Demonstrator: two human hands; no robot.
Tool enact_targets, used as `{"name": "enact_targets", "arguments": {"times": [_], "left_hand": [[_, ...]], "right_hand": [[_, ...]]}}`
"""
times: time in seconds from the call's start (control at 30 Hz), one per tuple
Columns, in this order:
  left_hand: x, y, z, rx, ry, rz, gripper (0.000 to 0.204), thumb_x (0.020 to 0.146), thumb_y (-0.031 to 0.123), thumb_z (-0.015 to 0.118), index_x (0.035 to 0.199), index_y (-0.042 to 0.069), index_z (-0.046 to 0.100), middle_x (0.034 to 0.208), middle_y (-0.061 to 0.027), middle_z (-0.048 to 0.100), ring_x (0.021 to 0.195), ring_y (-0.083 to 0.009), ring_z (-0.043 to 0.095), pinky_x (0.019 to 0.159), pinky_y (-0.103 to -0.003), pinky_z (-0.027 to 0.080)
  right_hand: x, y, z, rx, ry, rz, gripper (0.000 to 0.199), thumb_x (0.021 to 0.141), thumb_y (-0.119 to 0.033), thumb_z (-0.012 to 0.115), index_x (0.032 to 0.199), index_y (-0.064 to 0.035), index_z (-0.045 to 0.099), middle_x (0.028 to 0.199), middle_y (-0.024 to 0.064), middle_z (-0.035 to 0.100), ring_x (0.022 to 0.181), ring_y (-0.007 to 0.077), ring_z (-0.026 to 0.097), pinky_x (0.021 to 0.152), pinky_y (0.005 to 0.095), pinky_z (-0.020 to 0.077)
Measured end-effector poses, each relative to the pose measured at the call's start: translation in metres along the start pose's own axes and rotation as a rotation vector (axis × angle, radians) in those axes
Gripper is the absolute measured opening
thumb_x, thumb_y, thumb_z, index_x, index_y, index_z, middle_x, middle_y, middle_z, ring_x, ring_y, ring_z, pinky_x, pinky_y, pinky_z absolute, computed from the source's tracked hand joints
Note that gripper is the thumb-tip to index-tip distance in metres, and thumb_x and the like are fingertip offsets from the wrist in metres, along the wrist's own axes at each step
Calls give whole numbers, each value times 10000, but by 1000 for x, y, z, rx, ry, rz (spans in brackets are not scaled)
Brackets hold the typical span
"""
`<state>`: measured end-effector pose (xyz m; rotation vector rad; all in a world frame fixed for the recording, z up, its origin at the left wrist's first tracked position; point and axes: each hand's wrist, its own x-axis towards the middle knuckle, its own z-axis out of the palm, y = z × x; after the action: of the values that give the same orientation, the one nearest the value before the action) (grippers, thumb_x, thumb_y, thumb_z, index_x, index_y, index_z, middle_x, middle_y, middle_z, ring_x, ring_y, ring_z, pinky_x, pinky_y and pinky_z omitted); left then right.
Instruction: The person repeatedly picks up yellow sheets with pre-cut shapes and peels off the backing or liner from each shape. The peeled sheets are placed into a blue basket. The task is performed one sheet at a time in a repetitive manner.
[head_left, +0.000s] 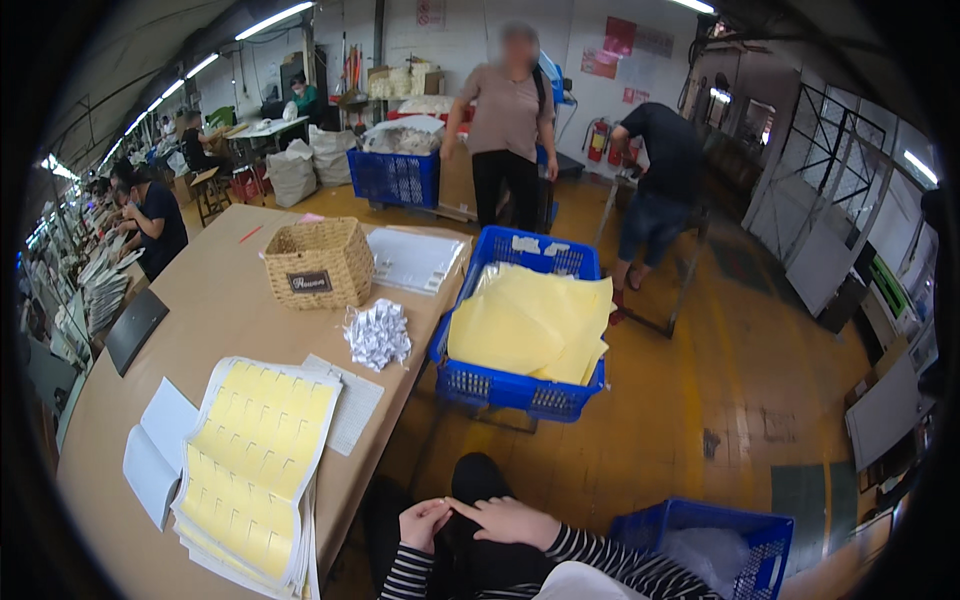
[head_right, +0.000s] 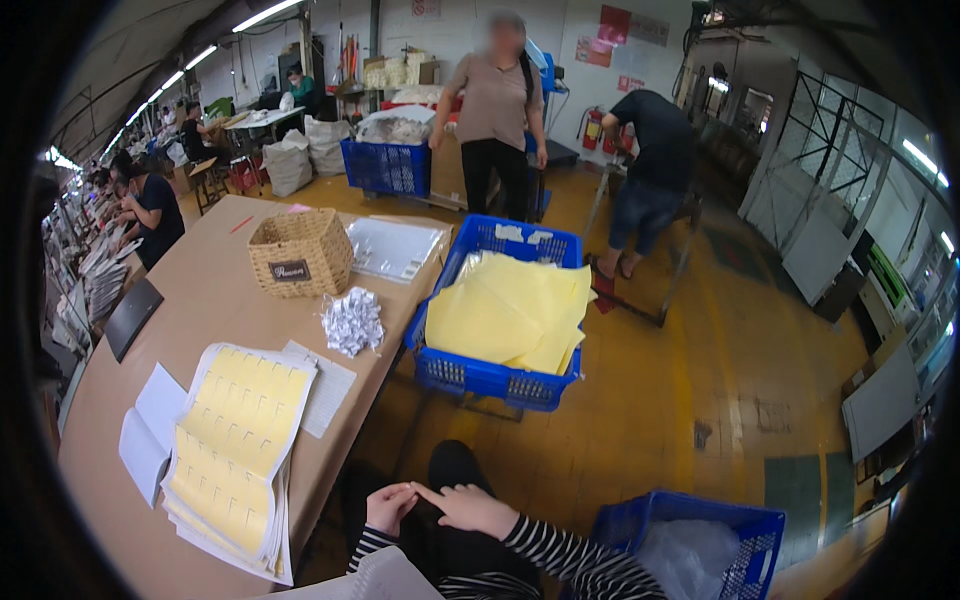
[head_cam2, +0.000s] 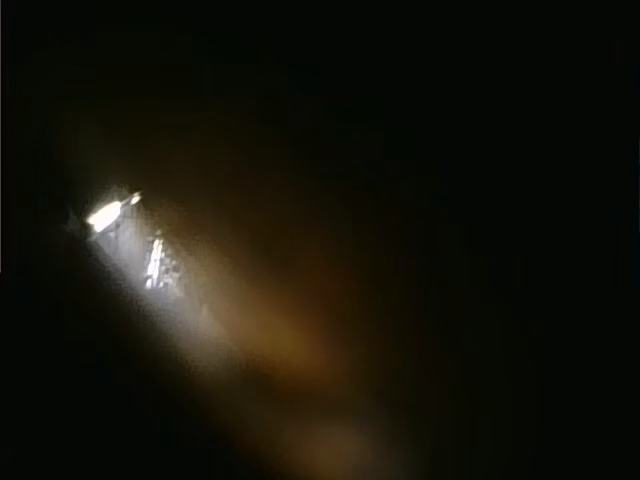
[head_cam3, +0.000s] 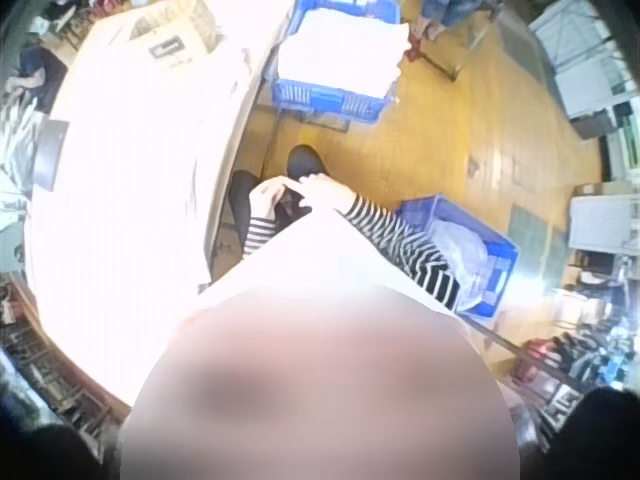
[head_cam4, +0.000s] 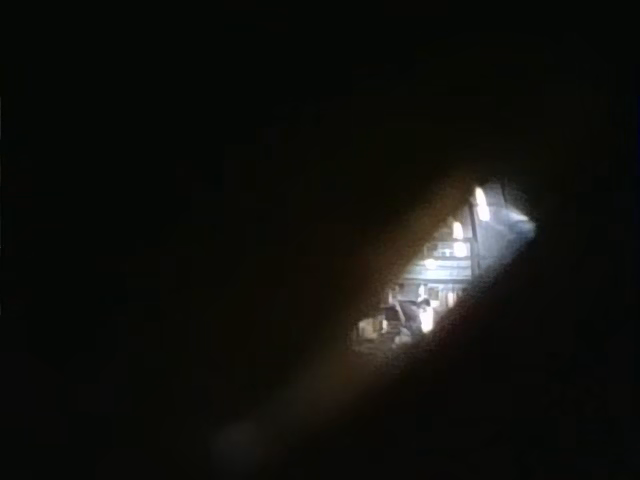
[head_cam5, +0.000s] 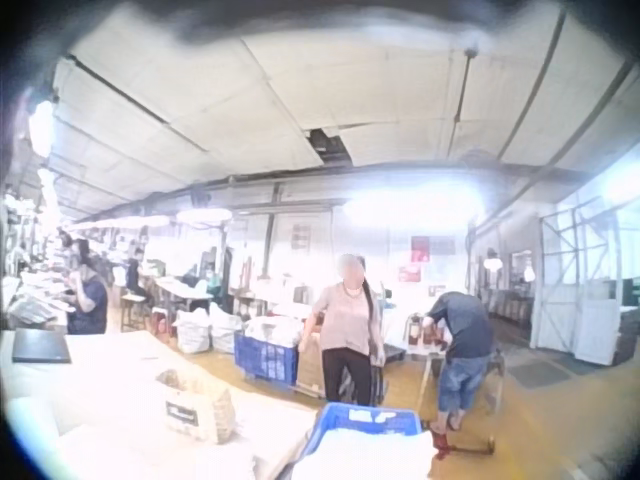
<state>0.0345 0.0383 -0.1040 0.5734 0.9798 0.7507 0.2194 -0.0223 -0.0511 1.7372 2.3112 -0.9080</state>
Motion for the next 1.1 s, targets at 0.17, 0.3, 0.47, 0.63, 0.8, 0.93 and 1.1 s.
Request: {"name": "enact_targets", "arguments": {"times": [0.17, 0.3, 0.47, 0.63, 0.8, 0.93, 1.1], "left_hand": [[3, -14, -31, 33, -98, -5, 95, 839, -46, 638, 929, -22, 657, 867, -80, 683, 780, -155, 679, 743, -239, 563], [-4, -23, -71, -105, -11, -40, 76, 874, -13, 599, 923, 27, 641, 857, -68, 669, 769, -154, 671, 764, -270, 564], [-13, -32, -96, -166, 98, -115, 93, 891, 29, 607, 969, 69, 638, 842, -43, 664, 743, -147, 664, 772, -302, 562], [-17, -37, -74, -154, 82, -79, 156, 865, 47, 651, 1008, 108, 645, 879, -9, 668, 786, -139, 666, 761, -269, 531], [-7, -35, -42, -87, 7, -178, 238, 894, 112, 661, 1129, 70, 661, 986, -37, 702, 874, -128, 673, 783, -224, 510], [-1, -33, -29, -59, -71, -155, 235, 911, 99, 643, 1140, 48, 651, 1015, -64, 697, 937, -157, 670, 851, -264, 521], [2, -33, 2, -74, -206, -206, 181, 911, 72, 634, 1077, 7, 662, 986, -89, 702, 898, -160, 685, 808, -242, 545]], "right_hand": [[31, 82, -59, 374, -398, -430, 793, 930, -301, 586, 1547, -182, 102, 1408, 240, 450, 1225, 329, 519, 1037, 405, 394], [-6, 201, -202, 149, 85, 426, 636, 863, -391, 651, 1367, -55, 456, 1103, 154, 662, 998, 247, 620, 864, 369, 481], [-81, 251, -367, 146, 1121, 974, 818, 841, -354, 599, 1499, -85, 196, 1191, 270, 610, 1102, 399, 603, 937, 475, 474], [-58, 177, -356, 192, 1363, 297, 257, 864, -256, 618, 1012, -47, 642, 931, 201, 667, 895, 342, 642, 783, 401, 503], [-3, 42, -116, 73, 413, -286, 331, 870, -222, 653, 1173, -93, 624, 1045, 99, 622, 951, 276, 612, 836, 378, 512], [2, -2, -4, 349, 217, -66, 366, 930, -294, 595, 1286, -210, 609, 1072, 39, 642, 937, 237, 644, 770, 329, 519], [-19, 4, 18, 516, 715, -89, 168, 886, -199, 620, 973, -101, 724, 894, 55, 669, 805, 254, 655, 708, 343, 520]]}}
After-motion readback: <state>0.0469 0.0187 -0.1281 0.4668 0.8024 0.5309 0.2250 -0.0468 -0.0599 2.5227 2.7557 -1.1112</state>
